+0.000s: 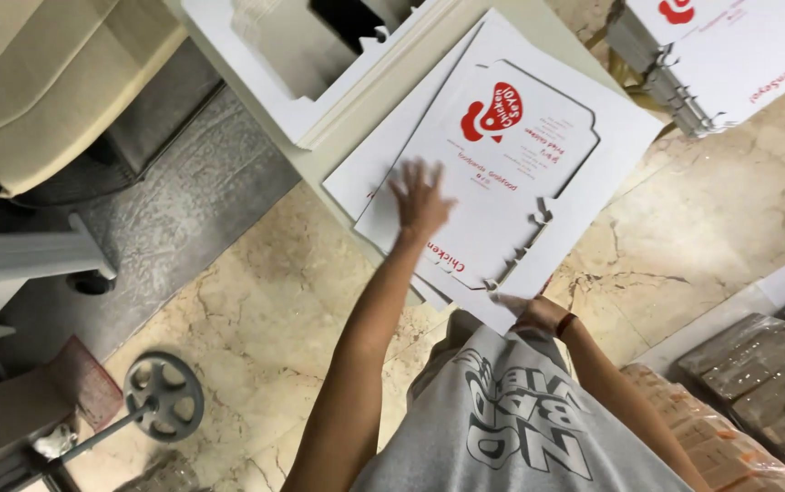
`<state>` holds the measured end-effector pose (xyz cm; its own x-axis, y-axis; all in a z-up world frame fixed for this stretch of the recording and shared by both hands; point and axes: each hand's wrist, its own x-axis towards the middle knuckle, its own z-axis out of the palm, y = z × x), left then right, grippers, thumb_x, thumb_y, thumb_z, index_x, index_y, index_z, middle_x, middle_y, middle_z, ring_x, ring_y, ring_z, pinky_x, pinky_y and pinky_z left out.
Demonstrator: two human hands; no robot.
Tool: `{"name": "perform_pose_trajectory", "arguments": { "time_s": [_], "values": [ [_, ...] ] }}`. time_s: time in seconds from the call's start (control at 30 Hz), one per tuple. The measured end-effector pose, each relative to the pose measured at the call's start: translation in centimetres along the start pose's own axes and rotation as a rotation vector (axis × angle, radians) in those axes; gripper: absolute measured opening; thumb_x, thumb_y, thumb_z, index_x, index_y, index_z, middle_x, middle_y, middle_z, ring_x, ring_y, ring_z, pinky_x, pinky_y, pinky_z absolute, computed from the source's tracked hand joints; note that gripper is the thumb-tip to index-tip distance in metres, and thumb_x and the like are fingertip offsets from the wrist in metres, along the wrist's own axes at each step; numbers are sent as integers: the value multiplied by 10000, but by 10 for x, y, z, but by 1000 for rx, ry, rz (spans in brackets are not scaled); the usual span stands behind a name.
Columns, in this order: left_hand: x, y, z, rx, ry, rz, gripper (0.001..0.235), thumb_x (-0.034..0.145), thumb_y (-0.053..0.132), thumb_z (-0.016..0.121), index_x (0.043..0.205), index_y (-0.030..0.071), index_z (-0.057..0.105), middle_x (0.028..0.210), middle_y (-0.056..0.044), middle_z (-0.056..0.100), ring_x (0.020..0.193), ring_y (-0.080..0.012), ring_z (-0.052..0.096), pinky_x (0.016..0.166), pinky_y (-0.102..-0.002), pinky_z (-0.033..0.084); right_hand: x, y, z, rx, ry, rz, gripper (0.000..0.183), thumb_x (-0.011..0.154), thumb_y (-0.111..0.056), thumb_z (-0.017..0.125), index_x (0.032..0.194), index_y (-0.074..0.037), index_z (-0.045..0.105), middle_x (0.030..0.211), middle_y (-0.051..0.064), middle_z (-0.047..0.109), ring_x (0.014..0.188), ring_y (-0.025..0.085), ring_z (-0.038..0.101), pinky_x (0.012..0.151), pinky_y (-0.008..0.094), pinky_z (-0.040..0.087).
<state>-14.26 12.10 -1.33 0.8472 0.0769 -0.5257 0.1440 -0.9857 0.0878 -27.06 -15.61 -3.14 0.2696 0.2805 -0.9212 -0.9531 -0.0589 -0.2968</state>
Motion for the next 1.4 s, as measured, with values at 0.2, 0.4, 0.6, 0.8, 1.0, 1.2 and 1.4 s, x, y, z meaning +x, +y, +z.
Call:
{"name": "perform_pose_trajectory", "arguments": {
  "time_s": [0.2,0.4,0.6,0.8,1.0,1.2,1.4],
  "values": [
    [67,-49,6,-299,294,-198,953,815,704,665,1583,206,398,1476,-212,494,1327,-405,502,967,-598,473,17,16,2,465,196,-162,596,822,-293,896,1335,-103,661,1211,142,720,1092,319,696,983,505,534],
    [6,-20,-73,-1032,-165,-29,836,733,481,804,1368,-28,611,1326,-316,636,1303,-459,578,1070,-524,465,-23,0,-65,103,414,-305,608,650,-113,1002,1179,15,731,1071,202,737,953,308,709,889,459,581],
    [-8,10,-5,-1592,119,-76,808,783,278,872,1394,-120,523,1389,-393,517,1376,-498,472,1125,-587,385,-60,-78,-132,-455,482,-420,413,744,-136,755,1143,-34,791,952,226,769,862,382,745,790,525,604],
    [-63,-8,55,-1967,372,-236,418,801,110,879,1176,13,720,1036,-120,709,1005,-202,680,954,-394,534,-73,-233,-117,-1318,48,-1198,349,856,-102,626,1152,-181,794,625,311,630,501,402,552,569,484,497],
    [-159,52,130,-2476,150,-771,546,806,37,704,1329,119,572,1164,-162,665,1046,-449,640,642,-595,498,-107,-379,25,-1528,281,-374,557,849,-375,802,1316,-98,675,1224,138,733,1134,305,678,970,423,546],
    [-160,158,144,-1802,41,-554,690,861,138,770,1458,-51,480,1545,-179,493,1434,-244,479,1150,-291,449,-37,-407,8,-2090,223,-1122,1080,785,-706,707,1648,-150,370,1465,215,595,1347,415,529,1156,633,189],
    [-153,171,165,-2685,-148,-808,235,953,314,764,1119,167,685,1257,-315,625,1149,-453,658,1035,-573,491,31,-288,-160,-1767,444,-330,1015,970,-855,389,1344,55,637,1326,335,660,1255,443,623,1069,571,482]
  ]
}}
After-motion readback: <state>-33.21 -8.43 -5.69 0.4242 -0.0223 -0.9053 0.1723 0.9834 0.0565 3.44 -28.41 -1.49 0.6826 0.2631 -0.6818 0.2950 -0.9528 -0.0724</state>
